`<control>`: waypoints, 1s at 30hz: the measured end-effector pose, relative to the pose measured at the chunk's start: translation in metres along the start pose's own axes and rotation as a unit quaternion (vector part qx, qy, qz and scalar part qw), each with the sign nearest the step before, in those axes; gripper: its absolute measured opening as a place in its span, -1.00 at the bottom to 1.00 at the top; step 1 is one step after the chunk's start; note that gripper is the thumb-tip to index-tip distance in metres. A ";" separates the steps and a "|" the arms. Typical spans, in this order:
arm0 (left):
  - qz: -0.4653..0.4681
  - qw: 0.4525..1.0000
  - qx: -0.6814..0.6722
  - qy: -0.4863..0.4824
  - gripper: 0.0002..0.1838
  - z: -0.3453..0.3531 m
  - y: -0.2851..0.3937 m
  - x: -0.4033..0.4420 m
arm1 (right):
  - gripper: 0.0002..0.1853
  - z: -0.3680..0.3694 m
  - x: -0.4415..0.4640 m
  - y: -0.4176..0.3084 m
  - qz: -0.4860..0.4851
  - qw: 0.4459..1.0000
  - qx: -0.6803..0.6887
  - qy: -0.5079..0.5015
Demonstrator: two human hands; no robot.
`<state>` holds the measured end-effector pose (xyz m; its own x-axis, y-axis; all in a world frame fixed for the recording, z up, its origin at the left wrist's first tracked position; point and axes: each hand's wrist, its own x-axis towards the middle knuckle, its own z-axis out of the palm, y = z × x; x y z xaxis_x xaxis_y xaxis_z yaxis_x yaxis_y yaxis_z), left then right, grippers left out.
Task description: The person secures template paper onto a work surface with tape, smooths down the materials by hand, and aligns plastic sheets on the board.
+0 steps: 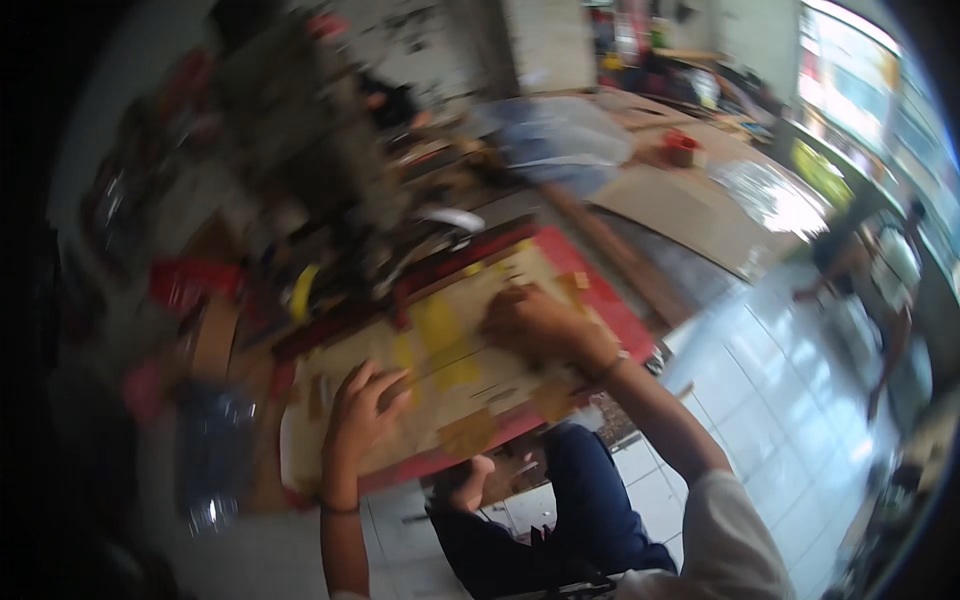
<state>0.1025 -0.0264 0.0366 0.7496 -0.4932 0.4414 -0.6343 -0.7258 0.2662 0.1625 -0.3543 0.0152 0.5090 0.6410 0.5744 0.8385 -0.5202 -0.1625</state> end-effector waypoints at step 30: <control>0.045 0.982 0.185 -0.015 -0.74 0.022 -0.013 -0.020 | -0.54 0.038 0.050 -0.112 0.081 0.989 -0.037 -0.118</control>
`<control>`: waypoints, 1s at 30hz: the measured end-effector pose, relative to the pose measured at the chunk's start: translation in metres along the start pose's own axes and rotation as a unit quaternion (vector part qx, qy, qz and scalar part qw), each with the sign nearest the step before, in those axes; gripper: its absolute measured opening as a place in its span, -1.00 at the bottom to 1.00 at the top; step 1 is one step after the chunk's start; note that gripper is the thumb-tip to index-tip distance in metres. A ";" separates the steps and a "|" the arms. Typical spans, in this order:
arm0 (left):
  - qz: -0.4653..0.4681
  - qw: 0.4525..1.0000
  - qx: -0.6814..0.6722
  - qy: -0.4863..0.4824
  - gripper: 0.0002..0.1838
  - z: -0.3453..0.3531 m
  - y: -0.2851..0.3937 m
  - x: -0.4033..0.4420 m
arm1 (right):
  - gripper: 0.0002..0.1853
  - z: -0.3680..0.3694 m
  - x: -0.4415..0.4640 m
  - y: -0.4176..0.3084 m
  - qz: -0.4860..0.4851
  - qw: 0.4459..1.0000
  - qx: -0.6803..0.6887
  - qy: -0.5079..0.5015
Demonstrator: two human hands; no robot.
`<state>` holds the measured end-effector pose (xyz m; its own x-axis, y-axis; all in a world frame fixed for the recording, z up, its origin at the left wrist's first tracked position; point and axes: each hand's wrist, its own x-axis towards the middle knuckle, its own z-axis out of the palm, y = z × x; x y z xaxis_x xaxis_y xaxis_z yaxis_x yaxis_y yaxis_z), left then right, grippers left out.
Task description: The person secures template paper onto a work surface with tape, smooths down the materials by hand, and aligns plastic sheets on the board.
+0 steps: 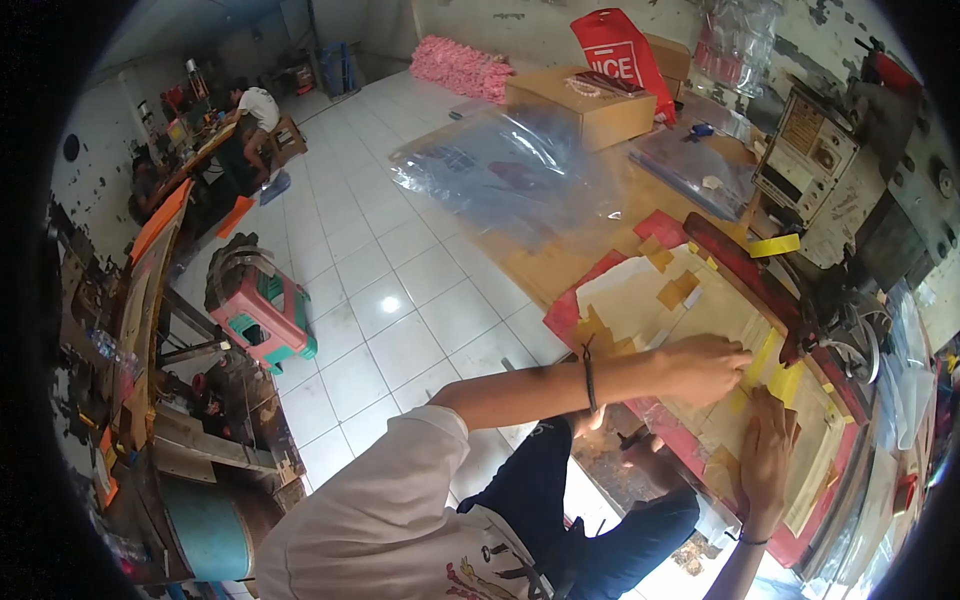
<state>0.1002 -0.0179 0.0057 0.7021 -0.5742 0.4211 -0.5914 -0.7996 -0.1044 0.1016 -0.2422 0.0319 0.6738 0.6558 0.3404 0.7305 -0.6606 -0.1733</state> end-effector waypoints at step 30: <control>-0.285 0.957 -0.056 0.023 -0.36 0.018 0.043 -0.014 | -0.44 0.002 -0.004 0.009 -0.001 1.000 0.005 -0.010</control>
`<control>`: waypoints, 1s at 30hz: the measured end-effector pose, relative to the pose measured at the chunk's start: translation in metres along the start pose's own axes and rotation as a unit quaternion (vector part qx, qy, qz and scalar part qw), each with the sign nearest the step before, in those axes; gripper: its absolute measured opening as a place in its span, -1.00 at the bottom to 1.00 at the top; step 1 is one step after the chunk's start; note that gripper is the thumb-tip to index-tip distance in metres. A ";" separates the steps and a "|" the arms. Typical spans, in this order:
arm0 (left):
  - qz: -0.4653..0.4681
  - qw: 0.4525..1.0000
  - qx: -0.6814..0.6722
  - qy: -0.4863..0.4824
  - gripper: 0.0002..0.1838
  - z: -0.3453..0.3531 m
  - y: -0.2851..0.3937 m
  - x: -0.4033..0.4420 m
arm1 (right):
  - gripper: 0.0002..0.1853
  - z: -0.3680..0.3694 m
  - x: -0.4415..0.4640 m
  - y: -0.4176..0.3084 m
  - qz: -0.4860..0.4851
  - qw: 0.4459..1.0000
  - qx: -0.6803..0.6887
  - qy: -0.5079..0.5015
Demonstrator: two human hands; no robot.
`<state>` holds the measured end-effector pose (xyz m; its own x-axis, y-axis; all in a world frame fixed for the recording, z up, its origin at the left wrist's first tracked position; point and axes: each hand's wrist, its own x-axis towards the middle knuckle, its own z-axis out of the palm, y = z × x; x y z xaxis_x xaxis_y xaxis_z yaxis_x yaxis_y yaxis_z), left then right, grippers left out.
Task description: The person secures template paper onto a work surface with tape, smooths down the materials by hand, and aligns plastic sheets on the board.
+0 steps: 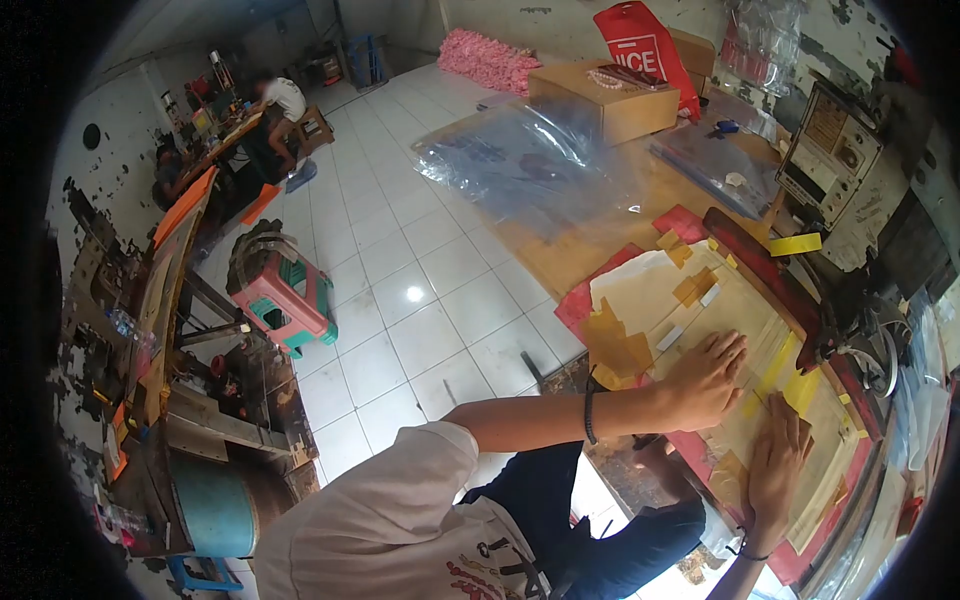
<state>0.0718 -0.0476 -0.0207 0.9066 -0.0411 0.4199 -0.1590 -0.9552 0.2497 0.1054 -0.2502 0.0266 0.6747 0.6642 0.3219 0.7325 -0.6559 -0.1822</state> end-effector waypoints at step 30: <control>-0.037 0.999 0.035 0.017 -0.37 -0.002 0.012 -0.009 | -0.48 -0.002 -0.001 -0.001 0.006 1.000 -0.005 0.011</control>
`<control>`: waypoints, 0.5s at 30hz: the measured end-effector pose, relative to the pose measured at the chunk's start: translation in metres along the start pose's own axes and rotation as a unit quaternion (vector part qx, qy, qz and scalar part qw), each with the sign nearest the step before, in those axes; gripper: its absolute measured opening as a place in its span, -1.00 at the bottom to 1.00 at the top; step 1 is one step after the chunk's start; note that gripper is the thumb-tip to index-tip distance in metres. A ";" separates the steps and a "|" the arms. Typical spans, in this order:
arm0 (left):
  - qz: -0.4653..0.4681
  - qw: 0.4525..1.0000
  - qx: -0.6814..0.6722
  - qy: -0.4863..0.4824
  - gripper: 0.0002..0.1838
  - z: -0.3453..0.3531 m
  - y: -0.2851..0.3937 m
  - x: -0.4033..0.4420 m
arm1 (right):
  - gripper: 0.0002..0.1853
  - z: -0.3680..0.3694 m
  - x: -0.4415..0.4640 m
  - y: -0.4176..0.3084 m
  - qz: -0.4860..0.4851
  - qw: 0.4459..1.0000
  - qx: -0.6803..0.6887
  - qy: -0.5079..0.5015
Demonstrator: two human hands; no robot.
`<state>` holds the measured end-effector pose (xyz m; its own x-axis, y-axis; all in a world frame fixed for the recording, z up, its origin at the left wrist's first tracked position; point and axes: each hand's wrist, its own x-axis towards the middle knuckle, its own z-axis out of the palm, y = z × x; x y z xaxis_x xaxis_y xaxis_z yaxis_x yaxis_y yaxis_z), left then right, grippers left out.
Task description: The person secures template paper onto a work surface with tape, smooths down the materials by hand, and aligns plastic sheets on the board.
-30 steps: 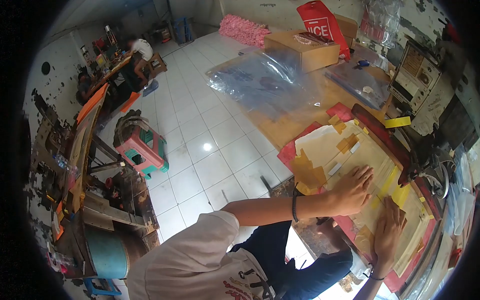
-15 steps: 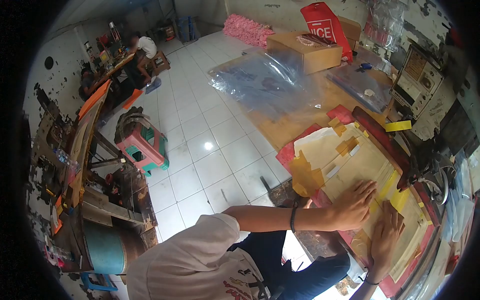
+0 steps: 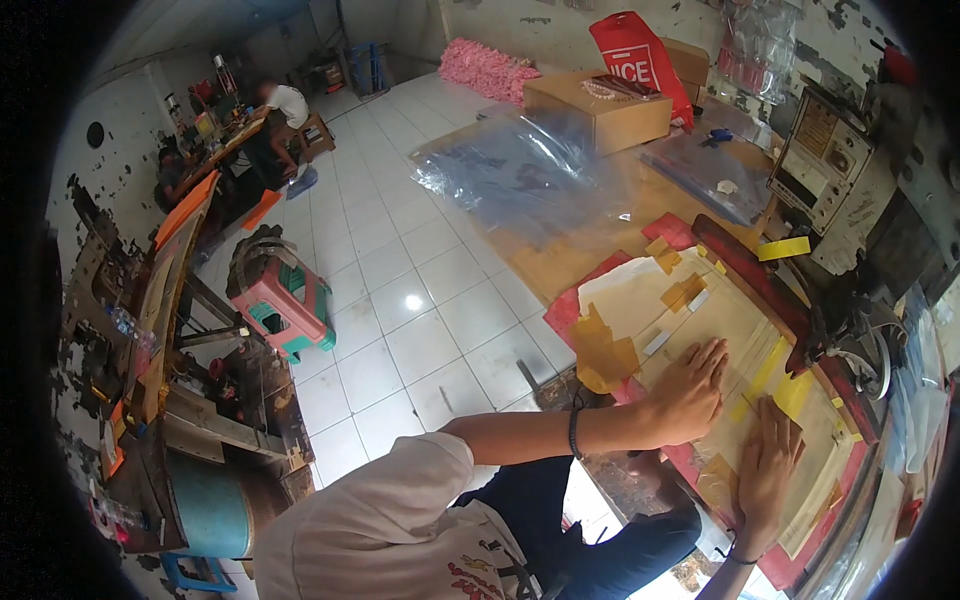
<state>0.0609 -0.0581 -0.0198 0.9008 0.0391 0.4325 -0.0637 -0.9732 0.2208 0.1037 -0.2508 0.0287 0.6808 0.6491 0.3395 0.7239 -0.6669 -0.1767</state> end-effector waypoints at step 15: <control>0.002 0.998 -0.017 0.061 -0.40 0.005 -0.001 -0.004 | -0.48 -0.001 0.001 -0.001 -0.006 1.000 0.010 0.007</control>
<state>0.0590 -0.0583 -0.0259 0.8419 0.0635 0.5358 -0.0848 -0.9652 0.2475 0.1039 -0.2498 0.0298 0.6711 0.6509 0.3549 0.7337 -0.6518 -0.1920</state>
